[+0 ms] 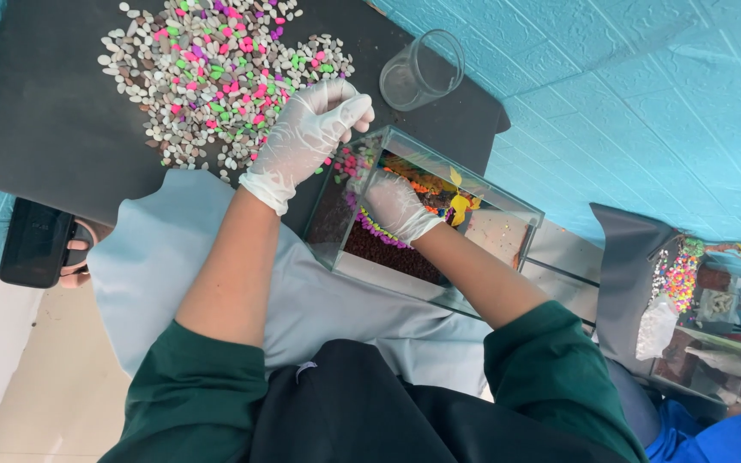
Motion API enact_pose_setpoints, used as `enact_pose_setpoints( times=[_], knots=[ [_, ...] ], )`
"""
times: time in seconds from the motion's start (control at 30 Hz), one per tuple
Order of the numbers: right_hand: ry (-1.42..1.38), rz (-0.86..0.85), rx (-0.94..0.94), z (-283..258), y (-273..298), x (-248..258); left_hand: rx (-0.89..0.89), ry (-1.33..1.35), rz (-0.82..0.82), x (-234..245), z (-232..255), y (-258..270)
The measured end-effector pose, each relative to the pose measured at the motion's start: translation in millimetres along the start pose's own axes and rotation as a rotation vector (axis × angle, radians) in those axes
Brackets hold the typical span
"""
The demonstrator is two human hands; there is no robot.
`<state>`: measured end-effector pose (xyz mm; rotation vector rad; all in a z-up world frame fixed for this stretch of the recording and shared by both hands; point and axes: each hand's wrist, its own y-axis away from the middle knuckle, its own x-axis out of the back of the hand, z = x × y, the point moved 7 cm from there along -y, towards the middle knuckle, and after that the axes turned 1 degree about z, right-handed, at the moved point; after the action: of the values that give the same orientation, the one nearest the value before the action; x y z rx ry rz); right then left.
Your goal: Arranging small colorful stones into a rainbow pattern inside a glass aquarium tank.
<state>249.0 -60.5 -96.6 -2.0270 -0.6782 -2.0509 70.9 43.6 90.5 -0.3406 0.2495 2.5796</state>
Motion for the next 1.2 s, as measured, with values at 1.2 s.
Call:
enact_pose_setpoints(
  times=[1.2],
  knots=[
    [-0.127,0.083,0.051,-51.9,36.1,140.9,-0.591,-1.523,0.519,50.7,-203.2,-144.6]
  ],
)
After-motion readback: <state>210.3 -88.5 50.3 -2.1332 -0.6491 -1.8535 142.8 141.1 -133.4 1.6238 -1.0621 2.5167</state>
